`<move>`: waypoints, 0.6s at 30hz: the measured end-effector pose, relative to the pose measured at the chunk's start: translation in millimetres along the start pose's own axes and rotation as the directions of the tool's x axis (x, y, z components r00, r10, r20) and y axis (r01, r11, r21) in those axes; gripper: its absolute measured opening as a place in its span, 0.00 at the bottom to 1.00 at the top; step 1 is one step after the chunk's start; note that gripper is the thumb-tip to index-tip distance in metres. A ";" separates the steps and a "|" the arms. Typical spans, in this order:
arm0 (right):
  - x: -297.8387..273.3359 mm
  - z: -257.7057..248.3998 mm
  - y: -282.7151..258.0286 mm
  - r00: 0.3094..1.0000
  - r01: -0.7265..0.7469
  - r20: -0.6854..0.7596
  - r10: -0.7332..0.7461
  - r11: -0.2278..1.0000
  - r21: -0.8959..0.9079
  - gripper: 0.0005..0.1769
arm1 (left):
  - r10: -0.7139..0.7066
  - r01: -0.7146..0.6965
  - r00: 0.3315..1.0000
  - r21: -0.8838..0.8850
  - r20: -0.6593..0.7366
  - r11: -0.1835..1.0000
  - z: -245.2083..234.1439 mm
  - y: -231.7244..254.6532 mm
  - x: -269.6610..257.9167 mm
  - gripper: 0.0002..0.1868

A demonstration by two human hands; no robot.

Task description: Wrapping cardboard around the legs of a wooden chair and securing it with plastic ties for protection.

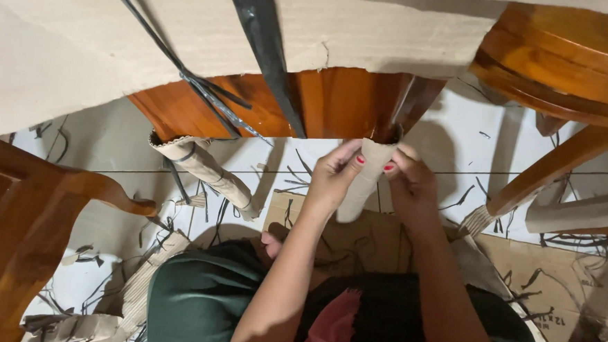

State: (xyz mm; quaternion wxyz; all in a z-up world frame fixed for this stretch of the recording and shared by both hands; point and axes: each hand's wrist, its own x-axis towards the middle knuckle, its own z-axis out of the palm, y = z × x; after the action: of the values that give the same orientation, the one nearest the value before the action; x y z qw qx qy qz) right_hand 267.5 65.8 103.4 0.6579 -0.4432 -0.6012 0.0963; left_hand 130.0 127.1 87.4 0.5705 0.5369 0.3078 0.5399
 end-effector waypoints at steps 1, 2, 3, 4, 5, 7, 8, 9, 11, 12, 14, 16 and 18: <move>-1.5 -4.7 11.0 0.999 0.036 0.011 -0.036 0.999 -0.028 0.12 | -0.066 0.063 0.994 0.036 0.091 0.997 1.2 6.0 -2.9 0.17; -4.7 -8.4 22.0 0.997 0.070 0.024 -0.069 0.996 -0.053 0.10 | -0.138 0.126 0.975 0.078 0.175 0.989 1.2 11.6 -7.4 0.16; -9.0 -7.4 27.8 0.997 0.067 0.028 -0.066 0.997 -0.049 0.10 | -0.141 0.129 0.975 0.079 0.170 0.989 2.2 12.2 -9.4 0.16; -12.0 -5.8 34.0 0.999 0.043 0.027 -0.042 0.998 -0.039 0.09 | -0.141 0.132 0.971 0.062 0.191 0.989 3.0 13.3 -10.0 0.19; -14.8 -4.3 40.3 0.999 0.018 0.027 -0.017 0.999 -0.029 0.08 | -0.141 0.134 0.967 0.046 0.212 0.990 4.1 14.4 -10.4 0.22; -11.0 -3.3 27.6 0.999 -0.005 0.038 0.006 0.999 -0.035 0.08 | -0.154 0.140 0.963 0.078 0.219 0.987 2.7 10.1 -8.9 0.23; -10.8 -4.0 20.9 0.998 -0.031 0.046 0.033 0.998 -0.047 0.08 | -0.171 0.150 0.958 0.108 0.231 0.983 2.7 7.1 -9.5 0.24; -9.8 -8.6 22.7 0.998 -0.037 0.045 0.039 0.998 -0.047 0.08 | -0.177 0.155 0.957 0.110 0.231 0.982 2.6 8.1 -8.7 0.24; -11.2 -19.7 25.4 0.997 -0.038 0.057 0.052 0.974 -0.222 0.13 | -0.168 0.136 0.963 0.158 0.212 0.978 3.6 9.1 -9.1 0.25; -12.6 -27.6 15.7 0.997 -0.044 0.049 0.057 0.972 -0.231 0.13 | -0.174 0.141 0.959 0.157 0.223 0.978 0.7 3.6 -5.8 0.25; -13.9 -44.7 -4.2 0.877 -0.460 -0.039 0.480 0.811 -0.361 0.21 | -0.110 0.073 0.970 0.172 0.216 0.982 -2.9 -8.1 1.1 0.25; -48.4 -64.9 27.7 0.769 -0.567 -0.050 0.637 0.645 -0.513 0.17 | -0.112 0.075 0.972 0.178 0.209 0.981 0.6 -1.1 -4.7 0.25; -91.5 -74.6 59.2 0.634 -0.626 -0.085 0.769 0.445 -0.640 0.20 | -0.115 0.078 0.975 0.190 0.190 0.979 3.0 2.9 -7.8 0.25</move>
State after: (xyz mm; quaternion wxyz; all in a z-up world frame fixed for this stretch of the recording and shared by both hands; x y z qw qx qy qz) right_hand 333.2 5.5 6.0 0.3044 -0.8263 -0.4269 0.2058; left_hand 130.2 118.5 89.0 0.5727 0.6226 0.3227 0.4245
